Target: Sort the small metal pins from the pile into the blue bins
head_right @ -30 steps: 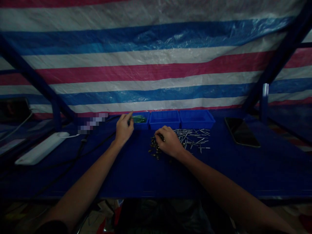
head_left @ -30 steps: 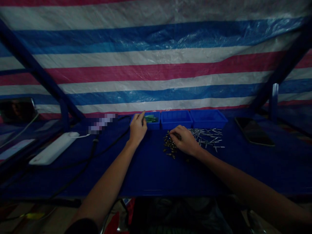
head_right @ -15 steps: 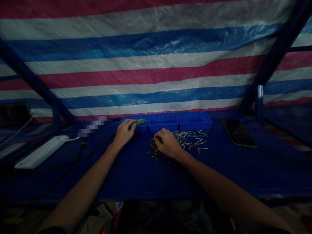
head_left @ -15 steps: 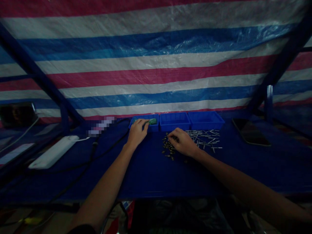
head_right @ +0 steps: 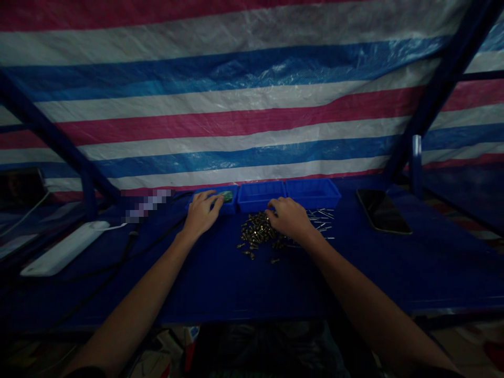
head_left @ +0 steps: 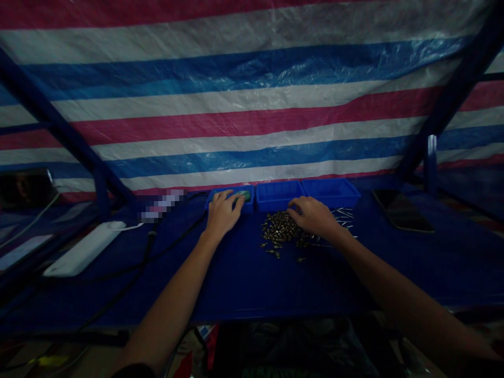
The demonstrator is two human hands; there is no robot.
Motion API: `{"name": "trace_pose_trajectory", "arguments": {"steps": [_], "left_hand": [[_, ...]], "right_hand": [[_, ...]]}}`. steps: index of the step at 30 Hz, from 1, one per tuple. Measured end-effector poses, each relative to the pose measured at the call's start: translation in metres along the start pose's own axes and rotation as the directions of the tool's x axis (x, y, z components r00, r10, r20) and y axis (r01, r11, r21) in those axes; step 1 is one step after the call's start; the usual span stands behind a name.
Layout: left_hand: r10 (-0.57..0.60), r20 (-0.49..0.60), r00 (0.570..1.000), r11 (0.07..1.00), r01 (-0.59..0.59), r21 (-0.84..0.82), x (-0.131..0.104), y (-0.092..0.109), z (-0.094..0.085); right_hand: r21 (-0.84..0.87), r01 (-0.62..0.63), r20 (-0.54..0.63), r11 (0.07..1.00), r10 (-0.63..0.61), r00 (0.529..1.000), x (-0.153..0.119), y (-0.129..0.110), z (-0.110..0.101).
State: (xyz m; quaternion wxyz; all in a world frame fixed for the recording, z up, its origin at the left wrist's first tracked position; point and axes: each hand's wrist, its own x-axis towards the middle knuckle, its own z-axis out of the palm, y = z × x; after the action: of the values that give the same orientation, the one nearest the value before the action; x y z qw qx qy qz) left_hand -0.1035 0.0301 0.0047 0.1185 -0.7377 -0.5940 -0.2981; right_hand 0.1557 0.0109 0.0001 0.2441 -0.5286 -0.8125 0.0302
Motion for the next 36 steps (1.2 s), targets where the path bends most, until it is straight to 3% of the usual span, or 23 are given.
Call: {"name": "trace_pose_trajectory", "arguments": {"steps": [3, 7, 10, 12, 15, 19, 24, 30, 36], "left_hand": [[-0.047, 0.043, 0.998, 0.998, 0.046, 0.034, 0.003, 0.002, 0.004], [-0.07, 0.0, 0.998, 0.997, 0.069, 0.035, 0.001, 0.006, 0.002], [0.018, -0.069, 0.997, 1.0, -0.019, -0.006, -0.006, 0.013, -0.01], [0.124, -0.07, 0.99, 0.989, -0.129, -0.072, -0.011, 0.021, -0.019], [0.274, -0.003, 0.962, 0.94, -0.268, -0.211, -0.018, 0.036, -0.023], [0.353, 0.125, 0.927, 0.895, -0.295, -0.334, -0.028, 0.054, -0.005], [0.286, 0.205, 0.936, 0.923, -0.212, -0.321, -0.033, 0.057, 0.021], [0.212, 0.226, 0.951, 0.958, -0.156, -0.242, -0.025, 0.049, 0.029], [0.178, 0.222, 0.959, 0.968, -0.13, -0.213, -0.016, 0.051, 0.035]], "right_hand": [[-0.115, -0.14, 0.031, 0.984, 0.144, 0.989, -0.004, 0.017, -0.008], [-0.159, -0.33, -0.028, 0.931, 0.33, 0.944, -0.01, 0.043, -0.02], [-0.175, -0.505, -0.085, 0.845, 0.498, 0.863, -0.014, 0.065, -0.026], [-0.184, -0.556, -0.125, 0.81, 0.542, 0.831, -0.018, 0.08, -0.025], [-0.194, -0.535, -0.119, 0.822, 0.522, 0.845, -0.025, 0.095, -0.016], [-0.175, -0.481, -0.098, 0.859, 0.47, 0.877, -0.027, 0.099, 0.0], [-0.119, -0.402, -0.074, 0.908, 0.395, 0.915, -0.018, 0.085, 0.013], [-0.032, -0.206, 0.012, 0.978, 0.207, 0.978, -0.009, 0.057, 0.014], [-0.236, -0.021, 0.14, 0.972, 0.055, 0.989, -0.003, 0.022, -0.006]]}}
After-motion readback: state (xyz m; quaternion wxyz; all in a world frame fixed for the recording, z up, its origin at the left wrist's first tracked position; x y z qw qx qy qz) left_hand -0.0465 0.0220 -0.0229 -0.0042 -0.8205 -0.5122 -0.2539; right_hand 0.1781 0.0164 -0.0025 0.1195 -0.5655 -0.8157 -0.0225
